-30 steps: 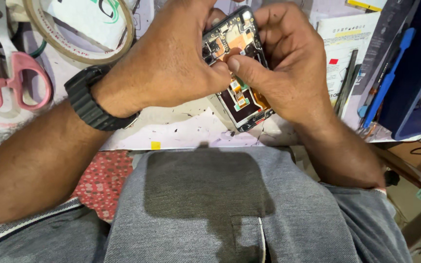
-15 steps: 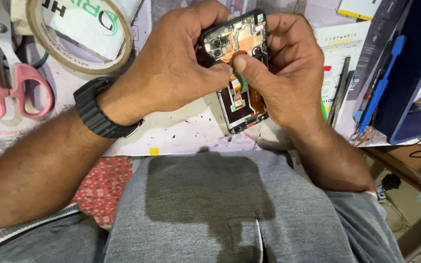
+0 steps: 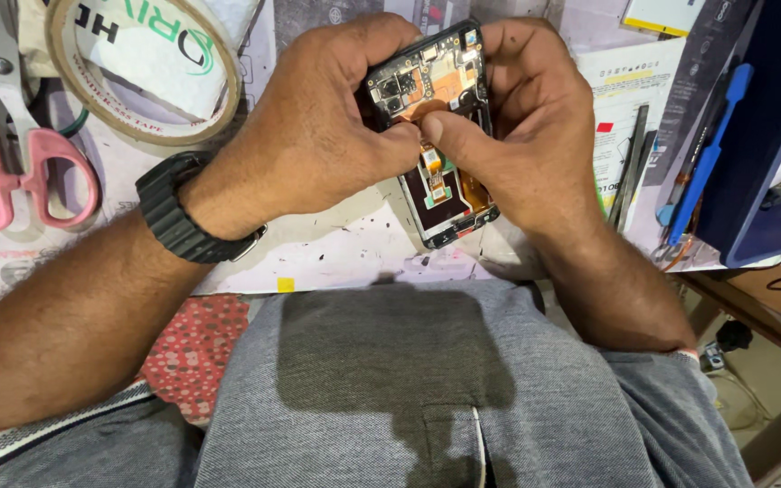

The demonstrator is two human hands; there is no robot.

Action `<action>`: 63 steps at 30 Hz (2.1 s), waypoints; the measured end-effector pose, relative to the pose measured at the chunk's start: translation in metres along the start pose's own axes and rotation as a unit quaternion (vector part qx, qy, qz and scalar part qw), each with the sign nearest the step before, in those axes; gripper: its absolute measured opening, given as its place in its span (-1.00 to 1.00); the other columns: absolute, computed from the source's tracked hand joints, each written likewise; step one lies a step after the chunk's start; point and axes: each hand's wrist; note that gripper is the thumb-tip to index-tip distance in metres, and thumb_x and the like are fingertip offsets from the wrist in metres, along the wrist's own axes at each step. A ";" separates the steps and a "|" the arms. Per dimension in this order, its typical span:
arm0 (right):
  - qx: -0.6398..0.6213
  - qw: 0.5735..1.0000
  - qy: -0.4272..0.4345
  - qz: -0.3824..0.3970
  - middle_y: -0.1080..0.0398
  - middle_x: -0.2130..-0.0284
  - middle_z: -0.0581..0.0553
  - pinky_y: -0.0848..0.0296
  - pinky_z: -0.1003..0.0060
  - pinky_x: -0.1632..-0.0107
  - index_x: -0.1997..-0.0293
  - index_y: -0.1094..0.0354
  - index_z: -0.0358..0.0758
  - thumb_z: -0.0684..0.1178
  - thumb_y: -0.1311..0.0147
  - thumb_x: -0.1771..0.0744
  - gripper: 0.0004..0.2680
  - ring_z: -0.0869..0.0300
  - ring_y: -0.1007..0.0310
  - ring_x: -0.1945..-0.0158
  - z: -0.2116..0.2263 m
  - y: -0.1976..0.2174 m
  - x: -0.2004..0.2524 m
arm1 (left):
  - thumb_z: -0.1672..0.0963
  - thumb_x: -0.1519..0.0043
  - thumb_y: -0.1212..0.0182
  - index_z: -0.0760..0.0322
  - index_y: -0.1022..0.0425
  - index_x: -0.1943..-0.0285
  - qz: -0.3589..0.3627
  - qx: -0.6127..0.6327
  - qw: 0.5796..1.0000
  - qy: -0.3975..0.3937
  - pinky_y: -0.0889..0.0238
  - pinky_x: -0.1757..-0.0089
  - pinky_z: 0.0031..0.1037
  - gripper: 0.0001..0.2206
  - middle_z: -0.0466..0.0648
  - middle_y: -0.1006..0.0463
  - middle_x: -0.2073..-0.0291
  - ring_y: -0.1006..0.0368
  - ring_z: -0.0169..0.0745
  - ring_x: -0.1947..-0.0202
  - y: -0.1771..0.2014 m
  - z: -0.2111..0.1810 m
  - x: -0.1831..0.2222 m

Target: The person is repairing a disassembled smartphone by hand, carefully manipulating internal components and ribbon cables. They use a green utility knife to cut adhesive tape and a tube of glue to secure parts inside the device.

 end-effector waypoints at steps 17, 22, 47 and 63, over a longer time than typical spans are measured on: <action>-0.058 0.995 0.069 -0.045 -0.44 0.02 -0.18 -0.56 0.40 -0.15 -0.28 -0.10 -0.40 -0.38 -0.24 -0.44 -0.66 0.27 -0.51 -0.01 -0.016 0.005 0.007 | 0.23 -0.44 -0.17 0.37 -0.40 -0.13 -0.006 0.111 0.994 -0.014 -0.35 0.15 -0.59 -0.86 -0.20 -0.44 0.23 -0.35 -0.56 0.20 -0.009 0.001 0.005; -0.052 0.994 0.019 -0.089 -0.44 0.03 -0.17 -0.54 0.40 -0.12 -0.23 -0.07 -0.38 -0.37 -0.20 -0.34 -0.62 0.27 -0.53 0.01 -0.017 0.003 0.010 | 0.24 -0.34 -0.21 0.35 -0.35 -0.11 -0.031 0.124 0.989 0.071 -0.22 0.39 -0.69 -0.79 -0.24 -0.38 0.36 -0.28 -0.63 0.42 -0.015 0.001 0.005; -0.150 0.977 0.132 0.070 -0.48 0.07 -0.07 -0.51 0.40 -0.11 -0.13 -0.30 -0.35 -0.19 -0.13 -0.47 -0.86 0.35 -0.47 0.04 0.022 0.017 0.138 | 0.31 -0.37 -0.19 0.46 -0.32 -0.19 0.004 0.143 0.988 -0.052 -0.42 0.18 -0.66 -0.76 -0.11 -0.58 0.15 -0.51 -0.58 0.24 -0.082 -0.100 0.087; -0.106 0.987 0.121 -0.026 -0.51 0.11 -0.07 -0.51 0.40 -0.06 -0.08 -0.33 -0.36 -0.19 -0.14 -0.42 -0.85 0.33 -0.50 0.09 0.017 0.069 0.170 | 0.29 -0.35 -0.20 0.42 -0.36 -0.33 -0.044 0.145 0.987 0.051 -0.32 0.23 -0.67 -0.65 -0.21 -0.51 0.20 -0.37 -0.62 0.24 -0.154 -0.131 0.059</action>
Point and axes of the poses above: each hand's wrist, its own x-axis away from the middle knuckle, its own y-axis out of the back of the hand, z = x × y
